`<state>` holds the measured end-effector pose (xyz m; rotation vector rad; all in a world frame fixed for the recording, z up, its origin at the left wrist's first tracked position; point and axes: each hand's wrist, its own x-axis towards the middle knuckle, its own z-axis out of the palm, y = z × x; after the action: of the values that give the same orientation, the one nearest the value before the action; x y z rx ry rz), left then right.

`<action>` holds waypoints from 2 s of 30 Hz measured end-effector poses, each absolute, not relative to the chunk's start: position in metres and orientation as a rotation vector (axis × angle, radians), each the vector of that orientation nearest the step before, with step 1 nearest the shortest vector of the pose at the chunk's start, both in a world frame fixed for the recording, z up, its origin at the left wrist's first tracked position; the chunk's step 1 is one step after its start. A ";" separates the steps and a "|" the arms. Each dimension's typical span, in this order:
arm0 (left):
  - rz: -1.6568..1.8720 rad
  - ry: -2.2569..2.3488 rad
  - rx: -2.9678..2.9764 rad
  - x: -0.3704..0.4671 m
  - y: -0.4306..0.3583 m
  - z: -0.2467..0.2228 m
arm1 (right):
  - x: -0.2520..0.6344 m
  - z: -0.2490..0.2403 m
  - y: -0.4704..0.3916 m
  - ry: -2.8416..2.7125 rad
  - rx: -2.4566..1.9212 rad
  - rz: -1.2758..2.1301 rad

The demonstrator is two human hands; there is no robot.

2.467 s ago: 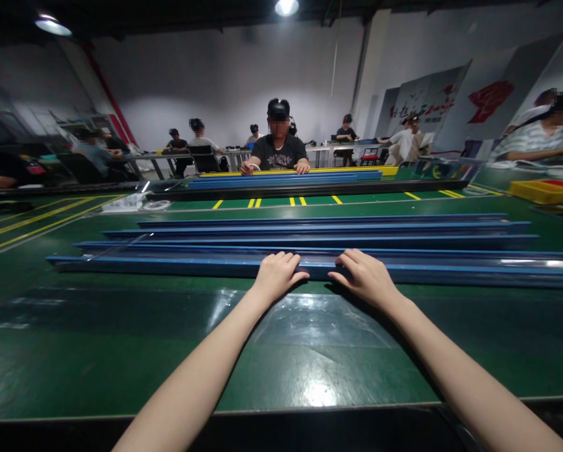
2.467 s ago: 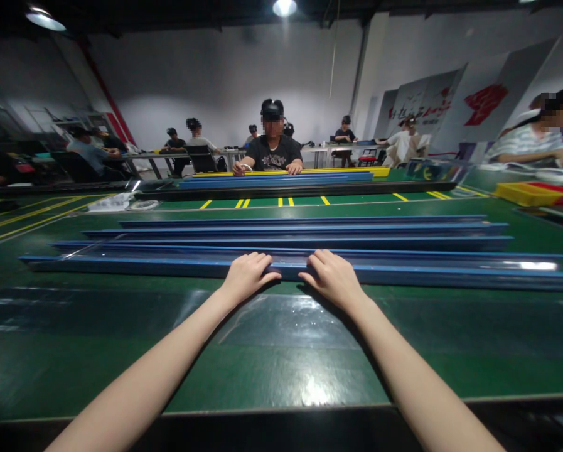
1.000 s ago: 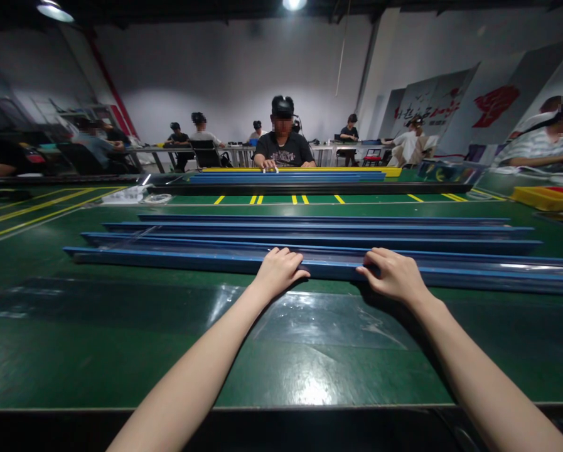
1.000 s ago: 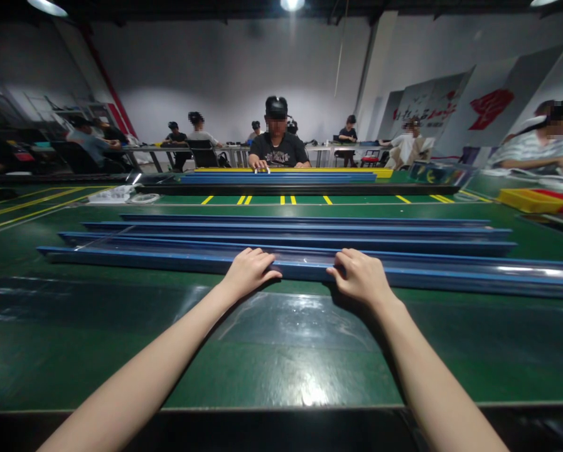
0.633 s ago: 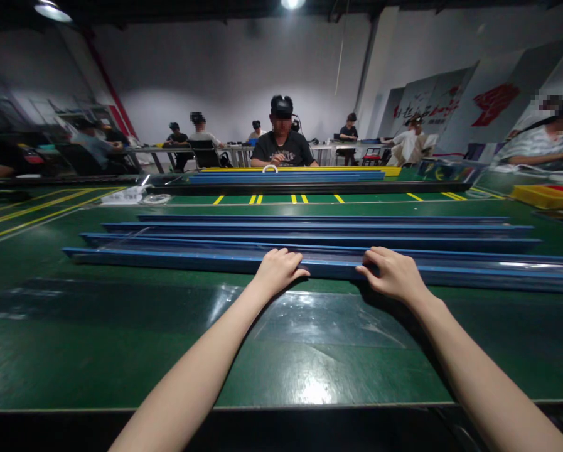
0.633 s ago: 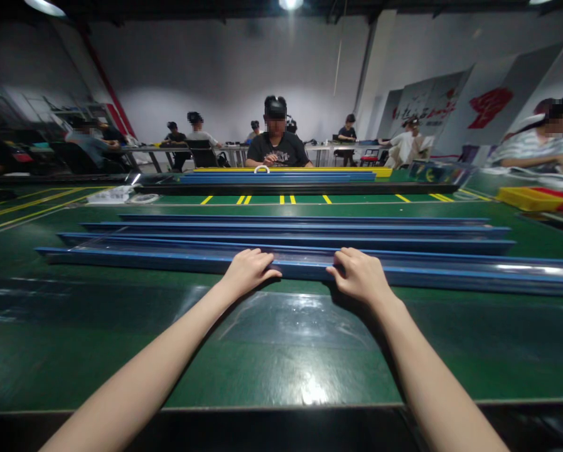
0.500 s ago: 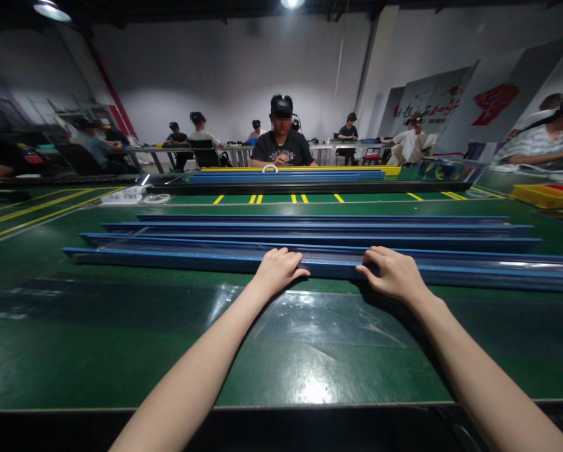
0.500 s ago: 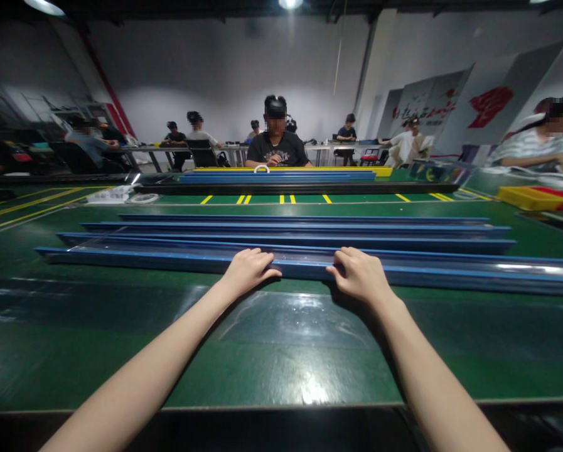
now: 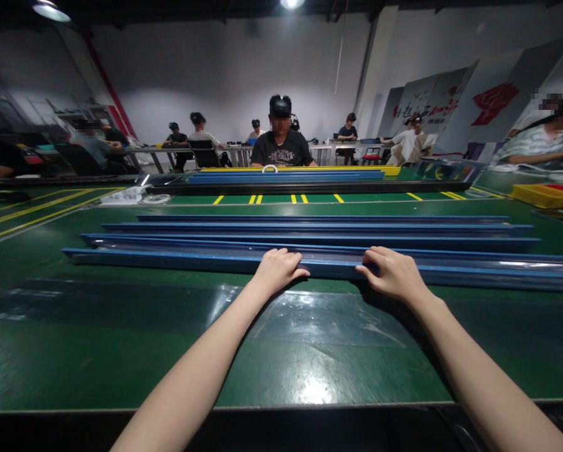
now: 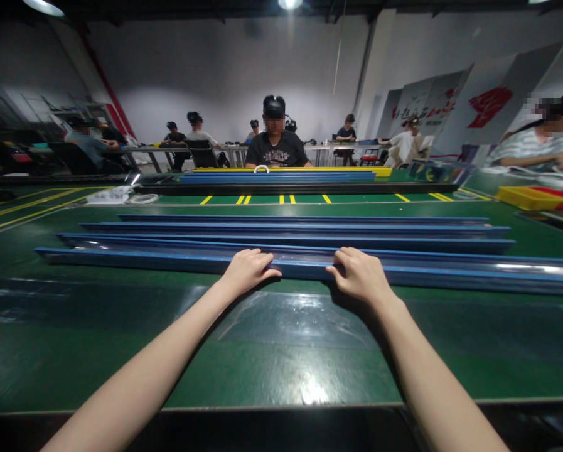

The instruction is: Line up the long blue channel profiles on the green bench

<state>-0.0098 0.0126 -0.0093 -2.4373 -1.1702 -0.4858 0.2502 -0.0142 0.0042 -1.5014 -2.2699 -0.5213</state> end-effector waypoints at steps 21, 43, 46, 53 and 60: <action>-0.535 -1.328 -2.438 -0.010 0.009 -0.009 | 0.249 0.006 -0.015 -2.278 -1.514 -0.482; -0.639 -1.336 -2.460 -0.007 0.009 -0.007 | 0.227 -0.005 -0.008 -2.392 -1.335 -0.421; -0.634 -1.313 -2.451 -0.007 0.008 -0.007 | 0.220 -0.005 -0.008 -2.385 -1.300 -0.411; -0.598 -1.256 -2.452 -0.009 0.007 -0.007 | 0.218 0.001 -0.008 -2.426 -1.339 -0.506; -0.587 -1.188 -2.496 -0.008 0.005 -0.007 | 0.222 0.007 -0.010 -2.413 -1.427 -0.484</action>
<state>-0.0076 0.0050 -0.0071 -2.4962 -1.1877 -0.5869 0.2217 -0.0099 0.0066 -1.4269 -2.4130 -0.4836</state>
